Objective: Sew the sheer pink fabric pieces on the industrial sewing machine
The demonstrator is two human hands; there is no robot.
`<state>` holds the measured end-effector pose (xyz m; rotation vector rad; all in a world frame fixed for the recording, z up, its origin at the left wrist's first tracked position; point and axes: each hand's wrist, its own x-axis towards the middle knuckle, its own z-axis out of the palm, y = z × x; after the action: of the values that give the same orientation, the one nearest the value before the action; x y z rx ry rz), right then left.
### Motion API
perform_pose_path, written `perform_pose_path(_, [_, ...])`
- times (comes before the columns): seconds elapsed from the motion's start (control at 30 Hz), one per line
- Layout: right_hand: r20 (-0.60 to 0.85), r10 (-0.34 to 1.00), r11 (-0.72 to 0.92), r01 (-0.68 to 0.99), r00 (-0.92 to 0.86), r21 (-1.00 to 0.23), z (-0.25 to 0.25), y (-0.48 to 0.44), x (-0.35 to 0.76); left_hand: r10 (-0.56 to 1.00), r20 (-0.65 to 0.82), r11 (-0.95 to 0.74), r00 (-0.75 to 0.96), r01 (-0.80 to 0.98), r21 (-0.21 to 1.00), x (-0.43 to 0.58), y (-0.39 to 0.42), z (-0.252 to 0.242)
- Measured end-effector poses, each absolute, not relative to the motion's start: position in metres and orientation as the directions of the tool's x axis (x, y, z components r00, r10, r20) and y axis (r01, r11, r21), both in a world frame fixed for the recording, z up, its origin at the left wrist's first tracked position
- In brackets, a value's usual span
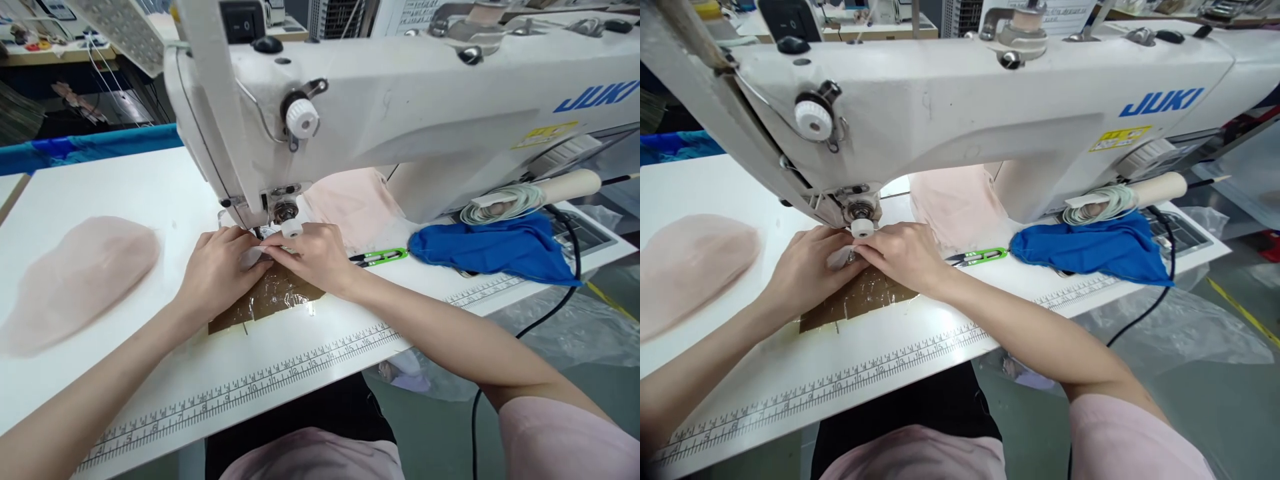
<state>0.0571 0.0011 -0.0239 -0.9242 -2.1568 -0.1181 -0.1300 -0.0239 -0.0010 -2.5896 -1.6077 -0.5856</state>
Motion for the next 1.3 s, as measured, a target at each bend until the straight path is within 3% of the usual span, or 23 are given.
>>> perform_pose_path(0.17, [0.619, 0.645, 0.701, 0.668, -0.448, -0.248, -0.02, -0.001, 0.058, 0.846, 0.439, -0.395, 0.303, 0.909, 0.135, -0.122, -0.025, -0.013])
perform_pose_path(0.4, [0.58, 0.67, 0.695, 0.666, -0.464, -0.27, -0.015, -0.002, 0.056, 0.817, 0.432, -0.472, 0.381, 0.873, 0.121, -0.13, -0.027, -0.008])
perform_pose_path(0.6, [0.586, 0.612, 0.771, 0.566, -0.531, -0.292, -0.019, -0.01, 0.061, 0.707, 0.435, -0.606, 0.558, 0.795, -0.034, -0.139, -0.034, -0.002])
perform_pose_path(0.73, [0.61, 0.46, 0.863, 0.487, -0.646, -0.135, -0.024, -0.018, 0.064, 0.629, 0.438, -0.644, 0.642, 0.746, -0.169, -0.144, -0.048, -0.006])
perform_pose_path(0.83, [0.63, 0.358, 0.886, 0.463, -0.689, 0.004, -0.027, -0.02, 0.064, 0.607, 0.44, -0.658, 0.662, 0.729, -0.189, -0.146, -0.055, -0.011])
perform_pose_path(1.3, [0.639, 0.321, 0.884, 0.463, -0.699, 0.062, -0.027, -0.02, 0.064, 0.592, 0.416, -0.712, 0.691, 0.69, -0.132, -0.148, -0.053, -0.014])
